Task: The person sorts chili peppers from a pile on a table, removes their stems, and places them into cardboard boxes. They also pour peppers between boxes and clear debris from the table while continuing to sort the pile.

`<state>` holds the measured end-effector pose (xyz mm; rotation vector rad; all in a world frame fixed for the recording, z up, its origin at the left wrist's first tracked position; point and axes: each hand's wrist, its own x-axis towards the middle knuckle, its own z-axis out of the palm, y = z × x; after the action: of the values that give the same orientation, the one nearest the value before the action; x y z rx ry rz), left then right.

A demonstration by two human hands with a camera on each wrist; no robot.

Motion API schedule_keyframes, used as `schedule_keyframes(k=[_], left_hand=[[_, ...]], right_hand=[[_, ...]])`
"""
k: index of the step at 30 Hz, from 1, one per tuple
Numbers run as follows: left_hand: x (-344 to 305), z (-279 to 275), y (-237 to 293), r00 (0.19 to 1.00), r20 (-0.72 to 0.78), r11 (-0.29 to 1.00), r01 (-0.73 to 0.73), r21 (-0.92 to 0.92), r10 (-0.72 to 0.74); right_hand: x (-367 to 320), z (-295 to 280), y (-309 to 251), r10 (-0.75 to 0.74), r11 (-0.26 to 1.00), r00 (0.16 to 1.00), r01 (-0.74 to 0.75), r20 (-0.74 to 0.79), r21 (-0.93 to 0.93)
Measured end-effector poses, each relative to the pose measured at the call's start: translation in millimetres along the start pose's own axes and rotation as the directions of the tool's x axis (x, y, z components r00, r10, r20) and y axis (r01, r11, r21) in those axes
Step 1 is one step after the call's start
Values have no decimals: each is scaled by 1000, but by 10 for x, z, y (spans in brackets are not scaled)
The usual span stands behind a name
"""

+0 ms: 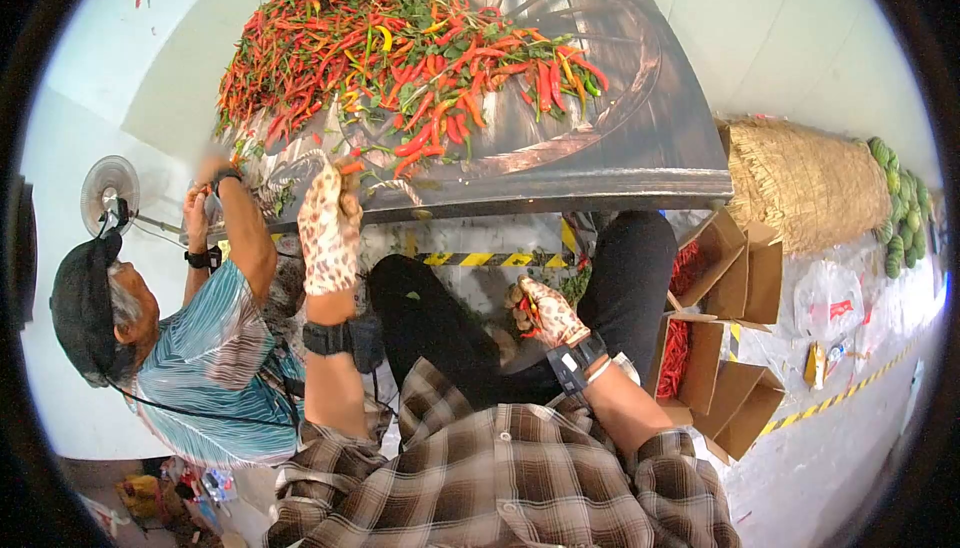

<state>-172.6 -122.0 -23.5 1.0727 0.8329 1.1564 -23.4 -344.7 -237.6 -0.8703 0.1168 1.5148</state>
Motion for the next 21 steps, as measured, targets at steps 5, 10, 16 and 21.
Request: schedule_keyframes(k=[5,10,16,21], left_hand=[[-663,4,-59,995,94,977,20,214,-41],[-1142,-86,-494,914,222,929,290,231,-340],[-1367,-66,-811,734,485,740,34,672,-475],[-1405,-34,-929,619,698,553,-461,693,-359]], right_hand=[[-51,-7,-41,-38,984,997,48,61,-170],[72,-128,22,-94,937,986,135,140,-321],[-119,69,-63,147,989,910,-145,387,-35],[-68,54,47,73,993,949,-41,307,-108]])
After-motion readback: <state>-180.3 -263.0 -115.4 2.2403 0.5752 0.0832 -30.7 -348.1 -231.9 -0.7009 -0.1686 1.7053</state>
